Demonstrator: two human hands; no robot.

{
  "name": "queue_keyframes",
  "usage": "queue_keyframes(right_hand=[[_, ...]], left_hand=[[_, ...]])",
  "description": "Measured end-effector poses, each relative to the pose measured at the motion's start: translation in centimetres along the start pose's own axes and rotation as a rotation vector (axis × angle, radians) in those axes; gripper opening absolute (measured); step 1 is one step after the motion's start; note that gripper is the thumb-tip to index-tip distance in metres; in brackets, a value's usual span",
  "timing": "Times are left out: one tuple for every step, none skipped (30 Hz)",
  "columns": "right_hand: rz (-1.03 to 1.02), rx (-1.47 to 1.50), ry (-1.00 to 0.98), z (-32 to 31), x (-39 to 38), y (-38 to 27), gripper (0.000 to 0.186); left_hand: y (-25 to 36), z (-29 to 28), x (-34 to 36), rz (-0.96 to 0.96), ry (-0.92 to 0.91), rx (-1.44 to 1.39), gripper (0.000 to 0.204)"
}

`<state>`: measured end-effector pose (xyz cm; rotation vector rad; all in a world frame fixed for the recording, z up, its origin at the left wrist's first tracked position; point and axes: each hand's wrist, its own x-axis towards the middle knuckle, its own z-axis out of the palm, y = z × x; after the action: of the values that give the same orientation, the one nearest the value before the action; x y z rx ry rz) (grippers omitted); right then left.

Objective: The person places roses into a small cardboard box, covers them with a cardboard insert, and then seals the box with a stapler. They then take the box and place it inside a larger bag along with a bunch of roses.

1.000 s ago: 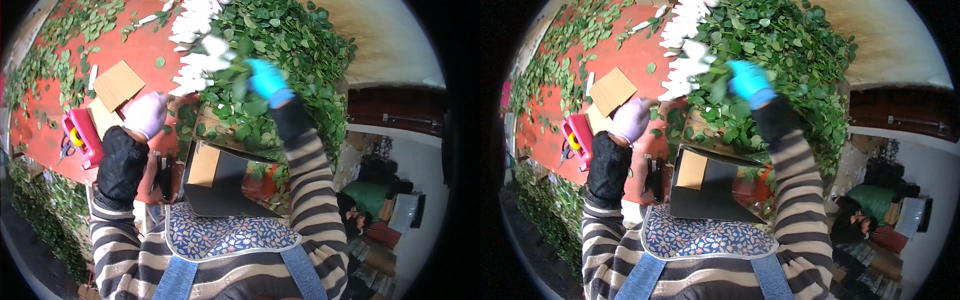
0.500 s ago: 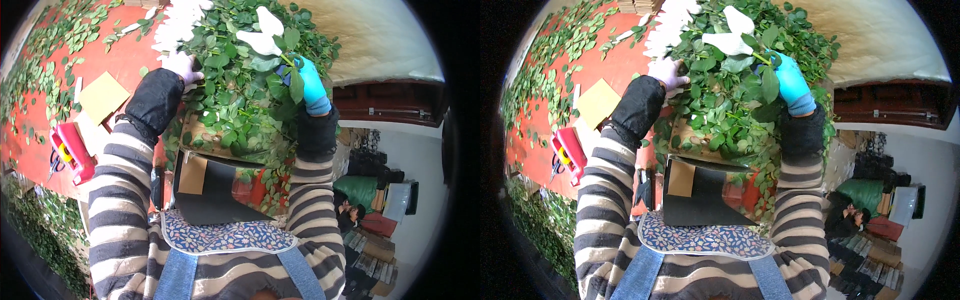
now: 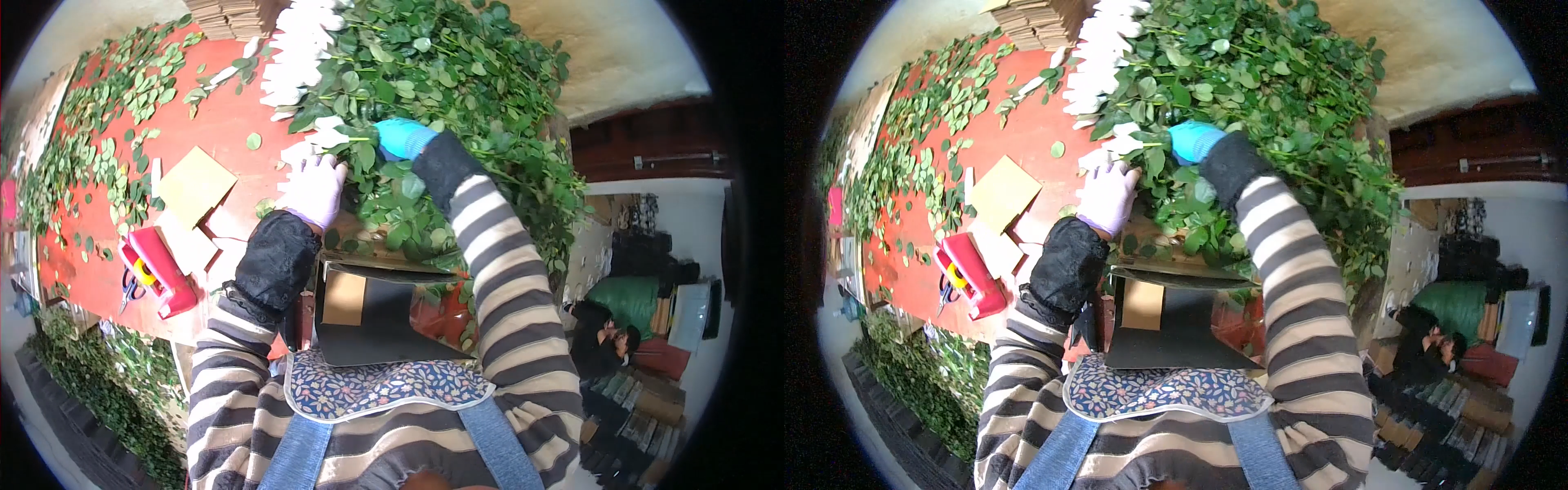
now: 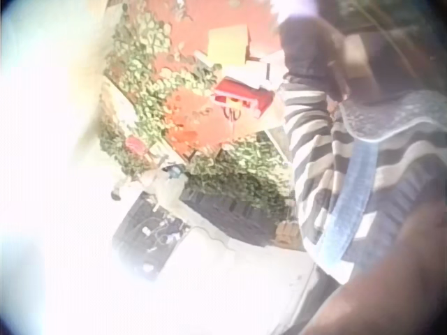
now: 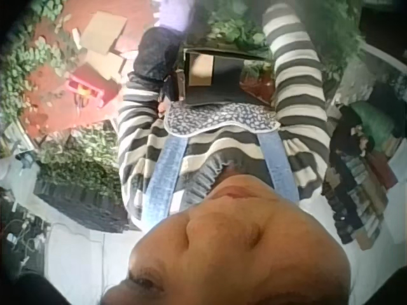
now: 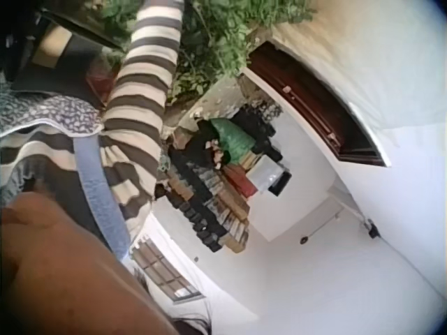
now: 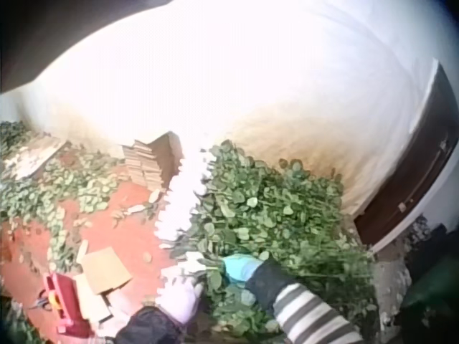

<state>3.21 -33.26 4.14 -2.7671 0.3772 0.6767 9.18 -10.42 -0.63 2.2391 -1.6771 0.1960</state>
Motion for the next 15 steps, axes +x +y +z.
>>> queue_keyframes(right_hand=[[0.069, -0.079, -0.075, -0.6, -0.5, 0.1, 0.034], [0.000, -0.059, 0.059, -1.2, -1.6, 1.3, 0.033], [-0.060, -0.044, 0.187, -2.1, -3.5, 2.6, 0.032], [0.029, 0.295, 0.228, -3.9, -5.5, 2.2, 0.029], [0.126, 0.631, 0.266, -5.9, -7.9, 1.4, 0.028], [0.143, 0.607, 0.354, -7.1, -10.2, 1.7, 0.027], [0.154, 0.587, 0.443, -7.7, -11.8, 2.3, 0.027], [0.095, 0.612, 0.451, -8.2, -13.0, 3.5, 0.028], [0.032, 0.640, 0.461, -8.4, -13.8, 4.1, 0.030], [0.102, 0.757, 0.522, -7.3, -14.2, 4.2, 0.033], [0.144, 0.745, 0.586, -5.2, -13.9, 5.1, 0.031], [0.064, 0.573, 0.627, -4.7, -14.1, 3.7, 0.031], [-0.015, 0.407, 0.660, -3.6, -14.0, 2.2, 0.031], [-0.088, 0.287, 0.712, -2.1, -13.7, 2.3, 0.030], [-0.042, 0.287, 0.685, -1.8, -13.6, 1.1, 0.028]], left_hand=[[-0.3, -0.7, 0.0, -0.018, 0.004, -0.004, 0.031], [-1.0, -1.4, 0.1, -0.057, 0.053, -0.239, 0.030], [-1.5, -1.7, -0.1, -0.093, 0.111, -0.485, 0.030], [-2.5, -1.3, -0.5, -0.151, 0.125, -0.497, 0.028], [-3.3, -0.5, -0.6, -0.224, 0.091, -0.507, 0.029], [-3.6, 0.3, -0.4, -0.258, 0.138, -0.576, 0.029], [-3.7, 0.8, -0.2, -0.292, 0.183, -0.637, 0.030], [-3.5, 0.5, 0.4, -0.367, 0.204, -0.855, 0.029], [-4.2, 0.9, 0.7, -0.314, 0.277, -0.649, 0.028], [-4.2, 0.1, 1.4, -0.267, 0.368, -0.647, 0.030], [-4.3, -0.6, 1.9, -0.220, 0.459, -0.645, 0.033], [-3.9, -2.0, 1.8, -0.325, 0.315, -1.132, 0.043], [-3.5, -4.4, 2.0, -0.525, 0.095, -1.711, 0.054], [-3.1, -6.5, 1.9, -0.490, 0.004, -1.916, 0.056], [-2.8, -7.6, 1.7, -0.449, -0.093, -2.122, 0.060]])
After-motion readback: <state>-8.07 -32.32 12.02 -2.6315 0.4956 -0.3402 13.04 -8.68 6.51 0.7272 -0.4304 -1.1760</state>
